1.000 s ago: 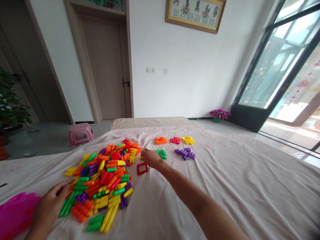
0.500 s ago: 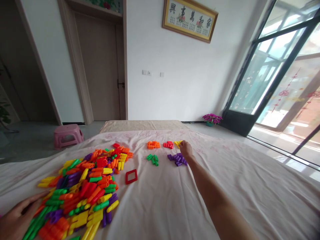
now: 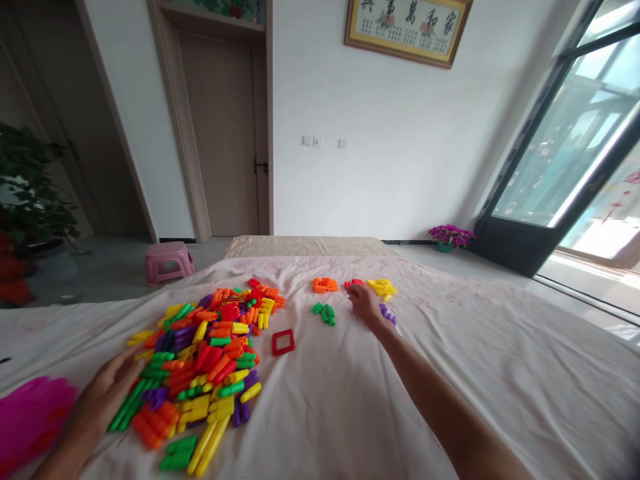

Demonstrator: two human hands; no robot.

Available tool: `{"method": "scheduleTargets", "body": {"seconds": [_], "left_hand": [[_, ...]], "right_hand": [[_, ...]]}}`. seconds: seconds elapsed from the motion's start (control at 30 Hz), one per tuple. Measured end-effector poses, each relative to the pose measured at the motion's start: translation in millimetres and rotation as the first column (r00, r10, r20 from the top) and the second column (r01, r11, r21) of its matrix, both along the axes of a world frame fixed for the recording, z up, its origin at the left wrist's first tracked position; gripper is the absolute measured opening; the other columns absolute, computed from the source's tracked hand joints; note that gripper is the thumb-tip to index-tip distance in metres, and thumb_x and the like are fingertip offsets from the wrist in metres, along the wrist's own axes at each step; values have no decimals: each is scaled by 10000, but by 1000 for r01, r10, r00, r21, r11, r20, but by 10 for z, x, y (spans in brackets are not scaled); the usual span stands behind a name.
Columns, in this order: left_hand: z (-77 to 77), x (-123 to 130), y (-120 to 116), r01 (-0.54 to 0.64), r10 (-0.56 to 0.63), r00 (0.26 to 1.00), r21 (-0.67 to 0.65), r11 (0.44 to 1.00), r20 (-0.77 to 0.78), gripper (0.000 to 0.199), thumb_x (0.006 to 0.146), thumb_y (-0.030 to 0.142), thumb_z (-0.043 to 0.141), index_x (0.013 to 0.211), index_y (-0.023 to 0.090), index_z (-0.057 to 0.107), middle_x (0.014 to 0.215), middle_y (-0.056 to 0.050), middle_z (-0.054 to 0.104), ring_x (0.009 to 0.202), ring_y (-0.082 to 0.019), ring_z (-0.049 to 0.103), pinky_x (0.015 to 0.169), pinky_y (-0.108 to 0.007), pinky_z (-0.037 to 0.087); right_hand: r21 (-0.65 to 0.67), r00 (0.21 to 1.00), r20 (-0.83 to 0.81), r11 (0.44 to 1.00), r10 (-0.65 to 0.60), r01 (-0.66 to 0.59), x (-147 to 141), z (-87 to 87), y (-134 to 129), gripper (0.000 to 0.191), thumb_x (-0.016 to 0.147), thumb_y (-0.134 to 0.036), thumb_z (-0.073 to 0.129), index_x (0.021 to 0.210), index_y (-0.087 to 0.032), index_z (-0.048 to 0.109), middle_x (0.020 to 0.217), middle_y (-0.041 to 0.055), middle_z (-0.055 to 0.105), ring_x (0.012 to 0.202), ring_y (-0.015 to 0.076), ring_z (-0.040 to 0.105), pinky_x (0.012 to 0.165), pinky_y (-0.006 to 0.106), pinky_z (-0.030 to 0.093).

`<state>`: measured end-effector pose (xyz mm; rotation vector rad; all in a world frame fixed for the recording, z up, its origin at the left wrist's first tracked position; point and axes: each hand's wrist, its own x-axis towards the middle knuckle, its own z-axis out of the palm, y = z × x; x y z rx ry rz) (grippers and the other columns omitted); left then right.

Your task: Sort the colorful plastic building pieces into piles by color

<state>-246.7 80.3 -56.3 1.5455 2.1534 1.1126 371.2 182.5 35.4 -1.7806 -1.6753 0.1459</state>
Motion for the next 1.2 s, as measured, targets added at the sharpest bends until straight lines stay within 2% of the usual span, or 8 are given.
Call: {"method": "scheduleTargets", "body": {"seconds": [0.07, 0.17, 0.37, 0.57, 0.7, 0.8, 1.03, 1.2], "left_hand": [[52, 76, 63, 94, -97, 989, 28, 995, 109, 642, 872, 597, 476, 1411, 253, 538, 1503, -71, 580, 1403, -252, 515, 1185, -415, 390], [106, 172, 184, 177, -186, 965, 66, 982, 182, 700, 881, 573, 479, 1479, 209, 487, 1607, -80, 451, 1501, -243, 372, 1252, -419, 260], [128, 365, 338, 249, -267, 945, 112, 962, 190, 760, 856, 604, 479, 1494, 192, 501, 1595, -99, 462, 1511, -268, 350, 1262, -458, 240], [222, 486, 260, 235, -257, 956, 151, 960, 144, 666, 913, 583, 404, 1436, 200, 556, 1538, -77, 535, 1469, -238, 424, 1248, -407, 294], [324, 274, 272, 71, -84, 995, 201, 977, 56, 611, 941, 560, 344, 1354, 194, 607, 1452, -103, 607, 1402, -266, 496, 1234, -426, 312], [367, 56, 452, 52, -59, 998, 188, 981, 31, 628, 900, 562, 405, 1368, 190, 600, 1493, -121, 571, 1449, -296, 434, 1251, -450, 259], [276, 98, 988, 242, -255, 964, 149, 959, 75, 711, 918, 591, 323, 1395, 139, 595, 1493, -134, 577, 1408, -244, 504, 1186, -383, 387], [215, 284, 1145, 338, -352, 932, 152, 929, 81, 743, 851, 647, 400, 1323, 131, 651, 1464, -141, 595, 1425, -262, 477, 1228, -400, 327]], "right_hand": [[-8, 978, -8, 978, 208, -208, -422, -51, -129, 281, 881, -151, 561, 1058, -206, 773, 1059, 58, 774, 993, 214, 697, 913, 303, 498], [-37, 914, 20, 914, 405, -404, -1003, -108, -332, 268, 905, -161, 553, 1046, -209, 776, 1067, 49, 766, 998, 193, 689, 919, 273, 482], [-139, 886, 78, 885, 456, -443, -1652, -105, -479, 283, 921, -193, 572, 1139, -202, 751, 1117, 72, 732, 987, 189, 678, 858, 252, 471], [-142, 922, 94, 922, 376, -361, -1945, -64, -257, 396, 949, -209, 563, 1338, -235, 636, 1325, 84, 639, 1173, 209, 617, 926, 282, 473], [-156, 909, 156, 919, 386, -363, -2107, -81, -91, 461, 970, -193, 528, 1425, -262, 564, 1391, 94, 592, 1261, 218, 565, 997, 304, 446], [-183, 911, 164, 919, 378, -349, -2196, -110, -6, 465, 981, -218, 509, 1442, -272, 543, 1334, 89, 617, 1188, 213, 605, 937, 285, 458], [-163, 959, -23, 945, 282, -282, -2235, -218, 119, 312, 894, -250, 628, 1204, -226, 648, 1210, 61, 673, 1046, 198, 645, 822, 264, 463], [-76, 939, -245, 961, 241, -267, -2027, -389, 111, 197, 850, -251, 611, 1036, -204, 661, 1032, 36, 733, 901, 191, 668, 763, 279, 493]]}}
